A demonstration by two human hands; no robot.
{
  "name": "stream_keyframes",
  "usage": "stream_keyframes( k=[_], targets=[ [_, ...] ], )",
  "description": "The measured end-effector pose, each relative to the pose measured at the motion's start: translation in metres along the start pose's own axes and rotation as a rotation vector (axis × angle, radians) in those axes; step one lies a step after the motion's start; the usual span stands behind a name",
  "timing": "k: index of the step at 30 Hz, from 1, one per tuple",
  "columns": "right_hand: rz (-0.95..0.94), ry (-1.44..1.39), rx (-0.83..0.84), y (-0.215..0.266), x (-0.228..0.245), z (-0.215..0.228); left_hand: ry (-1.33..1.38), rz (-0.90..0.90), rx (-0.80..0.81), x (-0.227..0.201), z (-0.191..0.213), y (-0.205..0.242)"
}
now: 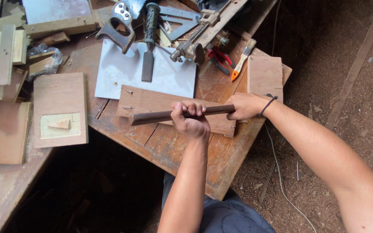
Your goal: The person assembles small wooden pieces by hammering nails into them on a cluttered workbench. They repeatedly position the pieces, drive nails with a hammer, and inspect the joined parts throughout the clip.
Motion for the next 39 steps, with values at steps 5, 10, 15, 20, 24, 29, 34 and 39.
stream_keyframes(
  k=[5, 10, 15, 20, 24, 29, 34, 39],
  targets=[
    [0.072, -0.004, -0.01, -0.01, 0.001, -0.005, -0.011, 0.038, -0.014, 0.006, 0.004, -0.001],
    [0.009, -0.083, -0.02, -0.019, -0.004, -0.017, -0.104, -0.105, 0.129, -0.012, -0.002, 0.004],
    [0.077, -0.174, -0.057, -0.014, -0.005, -0.021, -0.19, -0.079, 0.234, -0.02, -0.026, 0.015],
    [0.174, -0.351, -0.076, -0.014, -0.009, -0.028, -0.425, -0.068, 0.416, -0.012, -0.064, 0.036],
    [0.577, -0.571, -0.319, 0.004, -0.006, -0.016, -0.574, -0.139, 0.661, -0.006, -0.085, 0.038],
    [0.291, -0.627, -0.414, 0.011, -0.008, -0.029, -0.764, -0.055, 0.688, -0.017, -0.038, -0.001],
    [0.443, -0.427, -0.664, 0.025, 0.044, -0.039, -2.254, -0.413, 0.352, -0.006, 0.068, -0.007],
    [0.547, -0.254, -0.69, 0.031, 0.088, -0.054, -2.133, -0.664, 0.389, 0.025, 0.116, 0.007]
  ],
)
Point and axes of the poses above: each hand's wrist, its own y-axis away from the middle knuckle, its own z-axis out of the back of the hand, x = y × z, the point moved 6 cm from there along -y, towards the middle knuckle, and after that the axes turned 10 degrees about -y, right-handed, at the moved point
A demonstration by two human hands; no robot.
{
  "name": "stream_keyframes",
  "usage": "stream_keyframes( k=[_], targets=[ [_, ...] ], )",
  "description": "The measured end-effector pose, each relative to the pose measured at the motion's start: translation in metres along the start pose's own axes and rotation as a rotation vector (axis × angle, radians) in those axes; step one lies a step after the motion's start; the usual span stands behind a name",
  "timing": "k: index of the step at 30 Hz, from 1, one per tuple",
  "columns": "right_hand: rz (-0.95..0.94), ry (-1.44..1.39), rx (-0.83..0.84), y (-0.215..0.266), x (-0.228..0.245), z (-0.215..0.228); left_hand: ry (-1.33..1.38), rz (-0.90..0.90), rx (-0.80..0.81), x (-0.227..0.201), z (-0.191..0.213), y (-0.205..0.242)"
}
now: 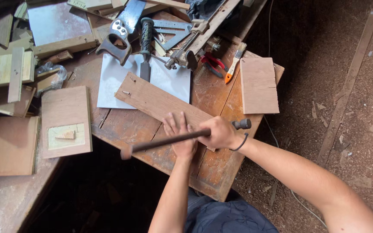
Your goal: The person assembles small wooden pieces by hammering nails into them on a cluttered workbench. They repeatedly position the pieces, drive nails with a hammer, and inspect the joined parts throughout the clip.
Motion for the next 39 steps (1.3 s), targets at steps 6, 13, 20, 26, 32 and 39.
stream_keyframes(
  k=[6, 13, 20, 26, 32, 39],
  targets=[
    [-0.247, 0.048, -0.005, -0.014, -0.013, -0.016, -0.048, -0.007, -0.024, 0.002, -0.007, 0.0],
    [-0.395, 0.056, 0.362, -0.022, -0.034, -0.042, -0.003, -0.059, -0.037, 0.002, -0.002, -0.002],
    [-0.325, -0.04, 0.192, -0.027, -0.069, -0.004, -0.015, -0.016, 0.008, 0.004, -0.008, -0.001],
    [-0.253, -0.762, -0.015, 0.022, -0.093, 0.053, -0.008, -0.041, 0.028, 0.003, -0.003, -0.002],
    [-0.219, -1.012, -0.214, 0.067, -0.105, 0.051, -0.037, -0.099, 0.094, -0.006, 0.005, -0.012],
    [0.133, -1.057, -0.349, 0.103, -0.1, 0.047, -0.008, -0.127, 0.121, -0.01, 0.008, -0.029]
  ],
)
Point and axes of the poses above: each hand's wrist, its own y-axis away from the middle knuckle, its own z-axis out of the back of the hand, x = y × z, the point moved 6 cm from there along -y, towards the middle knuckle, and after that the axes turned 10 degrees about -y, right-handed, at the moved point
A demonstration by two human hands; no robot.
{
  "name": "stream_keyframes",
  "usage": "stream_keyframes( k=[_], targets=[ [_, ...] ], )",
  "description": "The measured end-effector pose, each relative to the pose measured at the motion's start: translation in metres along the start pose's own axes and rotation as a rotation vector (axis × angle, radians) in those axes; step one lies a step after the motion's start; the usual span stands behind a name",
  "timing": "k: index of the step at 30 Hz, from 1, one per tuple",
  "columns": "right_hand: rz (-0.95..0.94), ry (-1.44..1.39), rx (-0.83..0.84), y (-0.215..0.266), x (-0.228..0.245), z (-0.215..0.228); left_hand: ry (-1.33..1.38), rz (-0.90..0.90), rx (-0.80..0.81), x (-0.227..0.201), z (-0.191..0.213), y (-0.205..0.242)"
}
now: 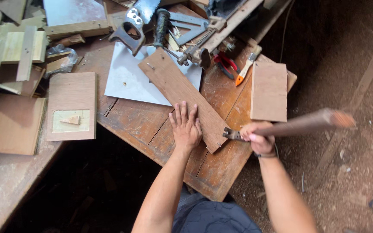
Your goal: The person assembles small wooden pieces by hammering nails into them on a cluttered workbench. They repeatedly position the pieces, drive nails with a hammer, and inspect the joined parts throughout the clip.
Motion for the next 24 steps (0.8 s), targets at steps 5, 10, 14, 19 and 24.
stream_keyframes(
  k=[5, 10, 14, 19, 24],
  targets=[
    [-0.005, -0.039, -0.11, 0.007, -0.004, 0.006, -0.045, -0.032, -0.037, 0.003, 0.009, -0.008],
    [-0.107, 0.073, -0.141, 0.001, 0.002, 0.0, -0.052, -0.009, -0.11, -0.017, 0.021, -0.018],
    [-0.111, 0.222, -0.076, -0.015, 0.024, -0.035, 0.079, -0.089, 0.075, -0.061, 0.015, -0.029],
    [-0.095, 0.263, -0.034, -0.05, 0.088, -0.08, 0.442, -0.309, 0.229, -0.109, 0.004, -0.022],
    [0.344, 0.617, -0.177, -0.091, 0.186, -0.146, 0.422, -0.369, 0.245, -0.107, 0.005, -0.011]
  ],
)
Point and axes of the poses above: each hand's wrist, its own y-axis away from the middle knuckle, its own z-axis out of the back of the hand, x = y × z, the point moved 6 cm from there along -y, towards the middle knuckle, and after that the axes turned 10 degrees about -y, right-handed, at the moved point
